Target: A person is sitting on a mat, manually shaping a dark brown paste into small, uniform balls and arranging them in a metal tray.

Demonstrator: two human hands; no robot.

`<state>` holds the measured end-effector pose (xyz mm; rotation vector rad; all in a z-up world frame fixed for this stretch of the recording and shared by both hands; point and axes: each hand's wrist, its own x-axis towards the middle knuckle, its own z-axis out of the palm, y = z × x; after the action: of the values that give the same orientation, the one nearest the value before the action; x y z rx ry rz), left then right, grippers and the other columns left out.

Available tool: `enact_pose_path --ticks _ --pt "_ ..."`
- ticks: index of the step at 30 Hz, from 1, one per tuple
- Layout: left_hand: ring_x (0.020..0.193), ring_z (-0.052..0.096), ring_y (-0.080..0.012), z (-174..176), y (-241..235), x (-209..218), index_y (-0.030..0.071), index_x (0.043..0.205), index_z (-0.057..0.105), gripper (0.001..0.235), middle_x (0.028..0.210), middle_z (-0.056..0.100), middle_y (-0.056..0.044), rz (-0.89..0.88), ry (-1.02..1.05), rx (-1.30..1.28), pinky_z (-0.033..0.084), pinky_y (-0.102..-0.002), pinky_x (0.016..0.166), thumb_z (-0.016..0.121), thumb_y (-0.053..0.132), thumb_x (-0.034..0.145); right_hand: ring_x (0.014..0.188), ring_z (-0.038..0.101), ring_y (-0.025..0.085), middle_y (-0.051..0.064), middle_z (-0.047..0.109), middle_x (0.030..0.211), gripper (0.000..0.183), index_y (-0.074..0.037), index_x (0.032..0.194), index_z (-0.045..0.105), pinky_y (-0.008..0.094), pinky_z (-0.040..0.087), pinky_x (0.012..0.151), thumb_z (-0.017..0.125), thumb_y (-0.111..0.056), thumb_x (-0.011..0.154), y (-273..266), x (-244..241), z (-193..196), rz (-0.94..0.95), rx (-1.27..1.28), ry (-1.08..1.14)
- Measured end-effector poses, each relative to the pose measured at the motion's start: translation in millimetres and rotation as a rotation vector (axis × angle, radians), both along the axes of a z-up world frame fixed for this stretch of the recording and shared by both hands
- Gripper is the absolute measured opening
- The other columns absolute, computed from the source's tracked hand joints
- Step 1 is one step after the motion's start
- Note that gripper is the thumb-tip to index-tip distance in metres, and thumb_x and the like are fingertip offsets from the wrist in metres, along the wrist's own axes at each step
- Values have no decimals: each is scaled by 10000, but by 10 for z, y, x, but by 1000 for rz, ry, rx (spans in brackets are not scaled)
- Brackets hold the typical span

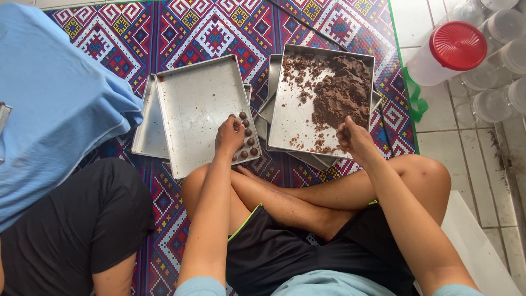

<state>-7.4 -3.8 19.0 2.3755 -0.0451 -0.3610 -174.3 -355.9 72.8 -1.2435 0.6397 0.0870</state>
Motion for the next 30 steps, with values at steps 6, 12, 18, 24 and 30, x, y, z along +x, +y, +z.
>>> enact_pose_path --ticks 6,12,18,24,30 --pt "949 713 -315 -76 51 -2 162 968 651 132 891 699 -77 -26 -84 -39 561 -460 825 607 281 933 489 318 65 -78 304 661 381 -197 821 474 223 263 442 428 -435 1115 -31 -16 -17 -17 11 -5" --pt "918 724 -348 764 -128 -327 119 1024 659 134 935 721 -131 0 -274 -202 580 -454 785 552 189 985 549 434 101 -4 458 714 363 -181 883 583 245 316 485 461 -431 1115 29 -59 127 52 -118 -19" --pt "985 732 -186 578 -670 -923 338 1133 650 282 1054 749 53 171 76 -536 527 -367 944 506 544 1006 753 659 206 181 747 1022 323 -28 1293 693 326 505 644 596 -117 998 470 -307 839 423 -560 -56" --pt "961 744 -187 728 -1052 -1991 107 1296 607 594 1267 721 -109 332 776 -1548 491 -131 549 342 576 1045 924 741 398 177 753 968 389 -152 1190 747 468 585 784 776 -111 804 1211 -745 1024 485 -959 -413" --pt "1307 588 -461 418 -974 -2115 2 1307 630 680 1382 612 -321 312 867 -1910 578 -532 954 349 568 1056 942 755 336 121 765 1002 445 -163 1242 756 420 608 782 675 -4 834 1182 -1024 1406 553 -881 -442"
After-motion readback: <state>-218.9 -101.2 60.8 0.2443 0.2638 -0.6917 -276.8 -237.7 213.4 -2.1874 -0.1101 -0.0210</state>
